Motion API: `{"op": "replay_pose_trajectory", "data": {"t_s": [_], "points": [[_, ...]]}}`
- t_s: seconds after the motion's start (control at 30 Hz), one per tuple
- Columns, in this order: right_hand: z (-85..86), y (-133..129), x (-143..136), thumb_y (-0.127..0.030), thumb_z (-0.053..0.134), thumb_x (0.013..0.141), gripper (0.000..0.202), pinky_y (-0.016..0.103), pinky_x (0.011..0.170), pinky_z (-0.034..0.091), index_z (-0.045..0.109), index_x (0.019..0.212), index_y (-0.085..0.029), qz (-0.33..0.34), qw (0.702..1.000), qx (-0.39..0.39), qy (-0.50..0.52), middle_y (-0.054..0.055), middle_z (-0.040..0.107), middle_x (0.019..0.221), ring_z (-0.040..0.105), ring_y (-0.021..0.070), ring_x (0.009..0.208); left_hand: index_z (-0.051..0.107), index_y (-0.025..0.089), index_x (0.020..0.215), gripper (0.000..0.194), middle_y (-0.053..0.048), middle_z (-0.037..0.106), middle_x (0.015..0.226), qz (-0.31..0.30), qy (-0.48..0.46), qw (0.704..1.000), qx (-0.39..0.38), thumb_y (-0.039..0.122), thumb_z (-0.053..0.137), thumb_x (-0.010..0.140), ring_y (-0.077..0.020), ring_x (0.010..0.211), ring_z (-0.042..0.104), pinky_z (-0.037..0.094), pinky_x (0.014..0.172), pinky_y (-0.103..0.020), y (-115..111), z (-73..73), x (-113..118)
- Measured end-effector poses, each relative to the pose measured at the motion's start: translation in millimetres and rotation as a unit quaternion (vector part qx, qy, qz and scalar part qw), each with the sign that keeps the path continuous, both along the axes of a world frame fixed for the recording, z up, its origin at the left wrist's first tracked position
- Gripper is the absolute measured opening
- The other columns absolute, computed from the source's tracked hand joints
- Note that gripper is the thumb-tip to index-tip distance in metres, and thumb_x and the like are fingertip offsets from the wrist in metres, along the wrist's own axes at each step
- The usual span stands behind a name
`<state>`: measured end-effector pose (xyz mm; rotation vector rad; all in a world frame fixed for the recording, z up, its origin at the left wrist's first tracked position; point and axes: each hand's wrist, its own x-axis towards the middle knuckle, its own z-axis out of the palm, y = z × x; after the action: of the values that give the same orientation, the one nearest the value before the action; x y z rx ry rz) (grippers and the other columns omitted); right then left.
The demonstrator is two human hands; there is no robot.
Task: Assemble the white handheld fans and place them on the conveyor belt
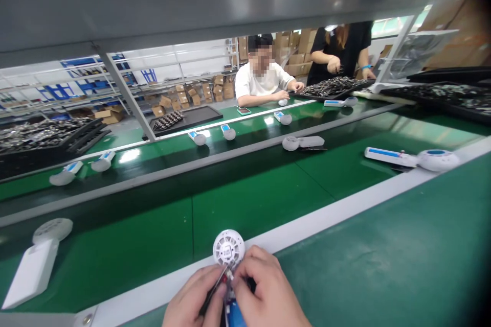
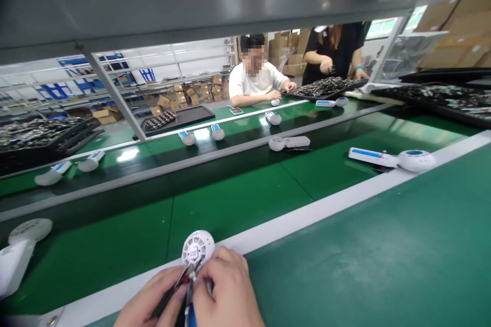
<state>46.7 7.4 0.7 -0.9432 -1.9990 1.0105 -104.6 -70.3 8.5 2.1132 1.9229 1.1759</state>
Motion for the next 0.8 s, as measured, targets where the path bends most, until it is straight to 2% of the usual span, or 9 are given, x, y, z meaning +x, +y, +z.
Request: {"op": "replay_pose_trajectory", "data": {"t_s": [0.2, 0.43, 0.63, 0.8], "points": [[6.8, 2, 1, -0.007, 0.053, 0.077, 0.023, 0.033, 0.071, 0.042, 0.046, 0.059, -0.018, 0.014, 0.999, -0.032, 0.003, 0.002, 0.056, 0.072, 0.056, 0.0194, 0.075, 0.065, 0.020, 0.111, 0.025, -0.006, 0.076, 0.099, -0.057, 0.080, 0.990, 0.103, 0.010, 0.055, 0.090, -0.0148, 0.088, 0.075, 0.060, 0.080, -0.018, 5, 7.4, 3], [7.8, 1, 1, -0.009, 0.051, 0.079, 0.024, 0.032, 0.070, 0.041, 0.042, 0.059, -0.018, 0.019, 0.999, -0.032, -0.014, 0.003, 0.056, 0.072, 0.055, 0.0199, 0.075, 0.064, 0.018, 0.110, 0.023, -0.007, 0.077, 0.096, -0.058, 0.106, 0.986, 0.116, 0.011, 0.054, 0.091, -0.0144, 0.085, 0.075, 0.061, 0.078, -0.017, 5, 10.9, 4], [4.7, -3, -2, -0.006, 0.052, 0.075, 0.024, 0.029, 0.065, 0.039, 0.040, 0.060, -0.019, 0.000, 1.000, 0.008, -0.001, 0.001, 0.053, 0.069, 0.054, 0.0184, 0.072, 0.064, 0.016, 0.110, 0.025, -0.008, 0.077, 0.095, -0.076, 0.127, 0.981, 0.123, 0.007, 0.054, 0.089, -0.0144, 0.084, 0.075, 0.061, 0.077, -0.017, 5, 14.0, 1], [3.2, -10, -3, -0.003, 0.053, 0.074, 0.025, 0.028, 0.065, 0.038, 0.040, 0.059, -0.018, -0.013, 1.000, 0.002, -0.004, 0.001, 0.052, 0.068, 0.054, 0.0177, 0.071, 0.066, 0.014, 0.110, 0.024, -0.010, 0.077, 0.091, -0.087, 0.124, 0.982, 0.116, 0.008, 0.055, 0.088, -0.0152, 0.080, 0.075, 0.062, 0.073, -0.018, 1, 18.3, 1]]}}
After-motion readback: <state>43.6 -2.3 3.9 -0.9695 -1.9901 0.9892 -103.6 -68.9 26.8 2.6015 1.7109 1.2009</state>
